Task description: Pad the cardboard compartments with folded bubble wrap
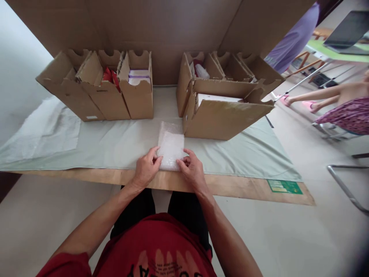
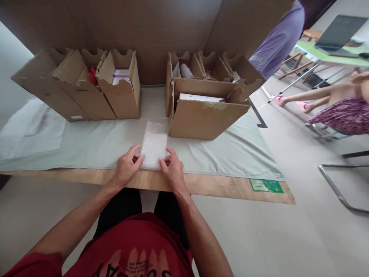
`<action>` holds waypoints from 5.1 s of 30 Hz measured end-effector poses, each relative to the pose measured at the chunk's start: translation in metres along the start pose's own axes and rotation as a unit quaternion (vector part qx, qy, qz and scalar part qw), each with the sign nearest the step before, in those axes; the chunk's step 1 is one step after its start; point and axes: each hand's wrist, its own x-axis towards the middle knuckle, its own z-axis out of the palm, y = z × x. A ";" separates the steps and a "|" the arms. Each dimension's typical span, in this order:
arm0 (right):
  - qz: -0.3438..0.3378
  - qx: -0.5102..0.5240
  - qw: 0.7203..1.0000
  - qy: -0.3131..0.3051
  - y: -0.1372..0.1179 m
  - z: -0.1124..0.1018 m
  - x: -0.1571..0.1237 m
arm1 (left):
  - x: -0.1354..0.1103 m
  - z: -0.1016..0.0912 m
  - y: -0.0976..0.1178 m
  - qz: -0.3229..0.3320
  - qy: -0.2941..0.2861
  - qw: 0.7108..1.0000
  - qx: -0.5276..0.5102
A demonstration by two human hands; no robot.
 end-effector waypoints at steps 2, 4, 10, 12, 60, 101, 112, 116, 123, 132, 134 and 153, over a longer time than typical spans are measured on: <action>-0.001 -0.028 1.000 0.005 -0.001 0.001 0.001 | 0.001 0.002 0.000 0.008 0.014 0.998 0.059; 0.002 -0.056 0.998 0.006 -0.002 0.003 0.003 | 0.001 0.003 -0.001 0.015 0.011 0.994 0.106; 0.003 -0.125 0.992 0.000 -0.006 0.005 0.005 | -0.002 0.007 -0.002 0.036 0.007 0.982 0.185; 0.004 -0.140 0.990 0.000 -0.007 0.005 0.005 | -0.002 0.007 0.000 0.036 0.002 0.978 0.207; -0.026 0.013 0.999 -0.046 0.006 -0.007 0.023 | 0.006 -0.007 0.004 -0.019 -0.060 0.998 0.020; -0.071 -0.037 0.994 -0.070 -0.041 -0.031 -0.021 | -0.045 -0.015 0.032 -0.181 -0.125 0.862 -0.456; -0.066 -0.117 0.955 -0.263 -0.059 -0.065 -0.023 | -0.046 -0.008 0.043 -0.098 -0.245 0.925 -0.274; -0.079 -0.139 0.953 -0.257 -0.072 -0.095 -0.015 | -0.026 -0.016 0.052 -0.055 -0.235 0.937 -0.253; -0.103 -0.044 0.991 0.068 -0.118 -0.197 0.021 | 0.049 -0.028 0.098 0.223 -0.037 0.965 -0.133; -0.213 -0.270 0.861 0.375 -0.137 -0.252 0.112 | 0.129 0.018 0.139 0.297 0.022 0.954 0.019; -0.164 -0.388 0.836 0.352 -0.134 -0.249 0.120 | 0.127 0.024 0.133 0.332 0.033 0.942 0.020; 0.072 -0.734 0.657 0.155 -0.173 -0.210 0.116 | 0.123 0.014 0.136 0.391 0.107 0.914 -0.028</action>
